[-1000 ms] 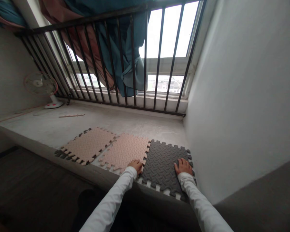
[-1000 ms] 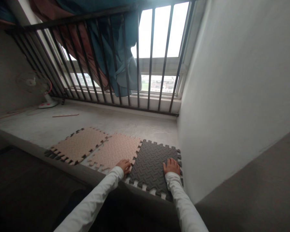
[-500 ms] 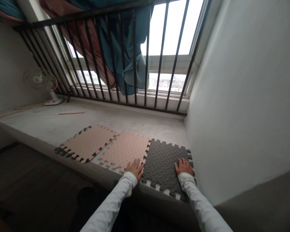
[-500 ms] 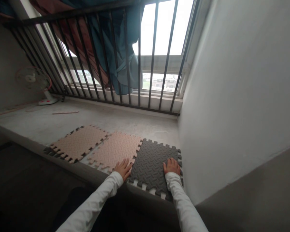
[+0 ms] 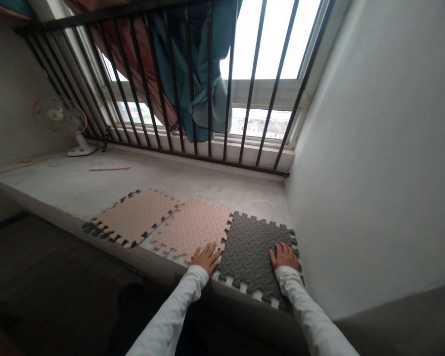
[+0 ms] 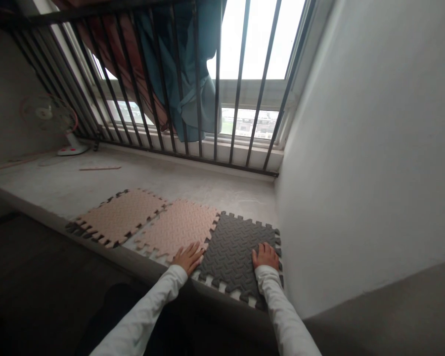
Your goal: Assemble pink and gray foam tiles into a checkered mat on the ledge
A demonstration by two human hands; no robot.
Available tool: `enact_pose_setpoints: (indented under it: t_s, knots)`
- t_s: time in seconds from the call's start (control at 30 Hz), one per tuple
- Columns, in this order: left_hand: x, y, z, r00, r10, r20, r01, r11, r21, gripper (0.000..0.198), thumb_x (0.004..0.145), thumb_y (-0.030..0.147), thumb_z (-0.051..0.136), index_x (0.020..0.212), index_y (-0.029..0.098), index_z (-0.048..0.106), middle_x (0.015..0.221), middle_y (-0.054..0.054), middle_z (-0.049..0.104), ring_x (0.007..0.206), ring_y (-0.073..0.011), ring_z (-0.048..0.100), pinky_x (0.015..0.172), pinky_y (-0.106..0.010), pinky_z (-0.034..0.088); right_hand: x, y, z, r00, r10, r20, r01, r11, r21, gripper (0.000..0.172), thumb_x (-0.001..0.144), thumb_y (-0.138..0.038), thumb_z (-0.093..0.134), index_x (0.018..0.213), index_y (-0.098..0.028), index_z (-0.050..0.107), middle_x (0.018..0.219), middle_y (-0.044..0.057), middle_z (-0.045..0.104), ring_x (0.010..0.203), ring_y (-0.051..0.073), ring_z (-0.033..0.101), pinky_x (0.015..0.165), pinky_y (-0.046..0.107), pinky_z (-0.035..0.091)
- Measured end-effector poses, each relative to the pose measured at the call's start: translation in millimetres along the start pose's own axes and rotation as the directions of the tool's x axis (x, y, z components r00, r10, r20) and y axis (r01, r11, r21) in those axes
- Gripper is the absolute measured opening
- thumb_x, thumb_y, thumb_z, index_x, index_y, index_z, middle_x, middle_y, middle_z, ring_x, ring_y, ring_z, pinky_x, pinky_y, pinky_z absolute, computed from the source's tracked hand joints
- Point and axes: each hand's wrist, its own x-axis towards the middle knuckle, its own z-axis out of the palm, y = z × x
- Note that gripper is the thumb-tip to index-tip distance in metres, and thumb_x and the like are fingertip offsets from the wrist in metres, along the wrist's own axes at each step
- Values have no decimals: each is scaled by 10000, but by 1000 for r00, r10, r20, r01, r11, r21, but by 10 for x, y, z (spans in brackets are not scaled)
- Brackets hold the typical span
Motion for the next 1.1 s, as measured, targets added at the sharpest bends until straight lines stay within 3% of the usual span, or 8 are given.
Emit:
enact_pose_setpoints:
  t_s: [0.1,0.23,0.47,0.8,0.97,1.1]
  knots:
    - [32,-45,43,999,-12,-34,11,999,-42,538,778,299,318,1300,305,190,1384,37,184,1265,-155,150,1027,-432,101,-10,-22,-45,1000,10,-8,-10,1000,-9,343,754,-343,451,1027,-168,564,1121,82,526,1010,209,447,823,312,333]
    - [94,-56,52,1000,-9,0,9,997,-79,553,775,359,294,1307,310,148,1391,53,149,1270,-172,126,1012,-463,111,-12,-21,-54,1000,0,-17,0,1000,-3,343,750,-343,457,1019,-163,568,1108,80,534,1001,207,450,813,304,334]
    - [187,61,118,989,-135,-59,134,991,-13,500,788,310,238,1286,347,206,1388,78,157,1267,-177,141,997,-487,135,-10,-13,-21,999,-1,-41,1,1000,6,343,746,-340,461,1017,-159,567,1099,87,533,994,205,444,811,308,325]
    - [197,129,142,987,-146,-64,147,989,10,541,756,262,283,1288,330,212,1394,60,124,1275,-174,92,987,-539,68,-7,-2,-14,1000,-8,-19,8,1000,13,338,748,-347,457,1013,-168,567,1108,86,526,998,209,437,807,311,323]
    - [169,205,59,978,-196,-73,196,981,-5,531,747,276,315,1270,344,257,1386,58,180,1265,-198,139,987,-544,86,-19,-11,-14,999,-7,-45,7,1000,8,333,745,-345,455,1002,-167,571,1101,82,530,995,212,431,809,313,316]
    - [188,278,-102,976,-210,-64,209,978,-26,453,767,365,316,1216,337,367,1364,27,267,1236,-241,213,958,-558,173,-28,-21,-20,999,-4,-50,4,1000,7,336,745,-339,456,1011,-165,565,1099,83,529,996,210,428,805,314,314]
